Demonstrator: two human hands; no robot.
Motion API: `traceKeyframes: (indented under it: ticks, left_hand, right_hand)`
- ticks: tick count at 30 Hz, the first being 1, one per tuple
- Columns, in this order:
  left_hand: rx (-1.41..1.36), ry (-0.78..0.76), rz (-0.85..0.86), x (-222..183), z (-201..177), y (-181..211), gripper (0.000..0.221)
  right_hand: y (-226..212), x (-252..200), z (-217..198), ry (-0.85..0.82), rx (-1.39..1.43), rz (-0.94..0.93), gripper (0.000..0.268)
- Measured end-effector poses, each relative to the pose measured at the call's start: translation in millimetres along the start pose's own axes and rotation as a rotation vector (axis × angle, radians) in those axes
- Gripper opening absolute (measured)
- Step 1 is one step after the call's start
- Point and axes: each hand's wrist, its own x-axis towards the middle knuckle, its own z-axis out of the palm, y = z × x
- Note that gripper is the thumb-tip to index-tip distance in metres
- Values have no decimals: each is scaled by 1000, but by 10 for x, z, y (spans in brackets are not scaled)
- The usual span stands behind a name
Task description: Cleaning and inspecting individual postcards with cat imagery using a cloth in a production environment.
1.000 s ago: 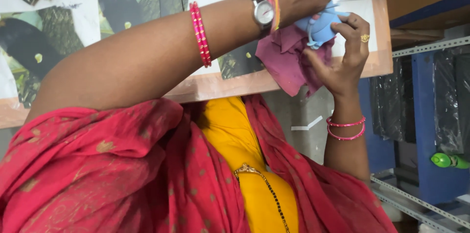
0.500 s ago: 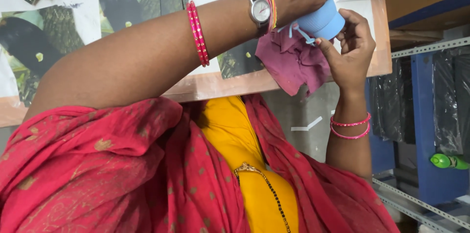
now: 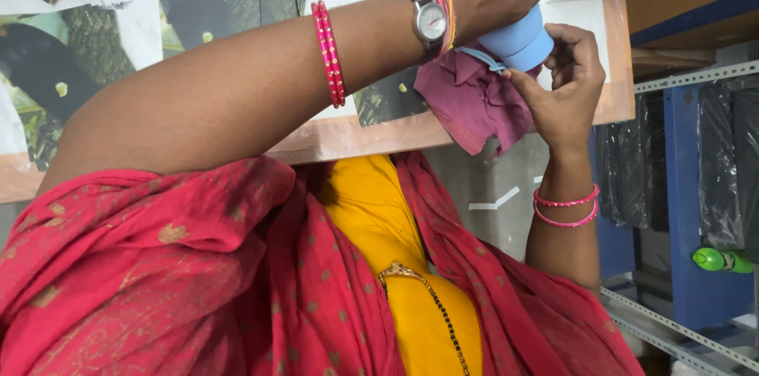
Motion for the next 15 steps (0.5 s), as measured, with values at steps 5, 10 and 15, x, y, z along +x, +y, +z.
traceKeyframes:
  ticks: [5, 10, 15]
  left_hand:
    - [81, -4, 28, 25, -46, 10, 17]
    - [-57, -52, -16, 6, 105, -52, 16]
    - [-57, -122, 13, -221, 285, -41, 18]
  right_hand:
    - [52, -4, -42, -14, 105, 50, 58]
    - [46, 27, -63, -21, 110, 98, 57]
    - [279, -6, 12, -46, 132, 160, 56]
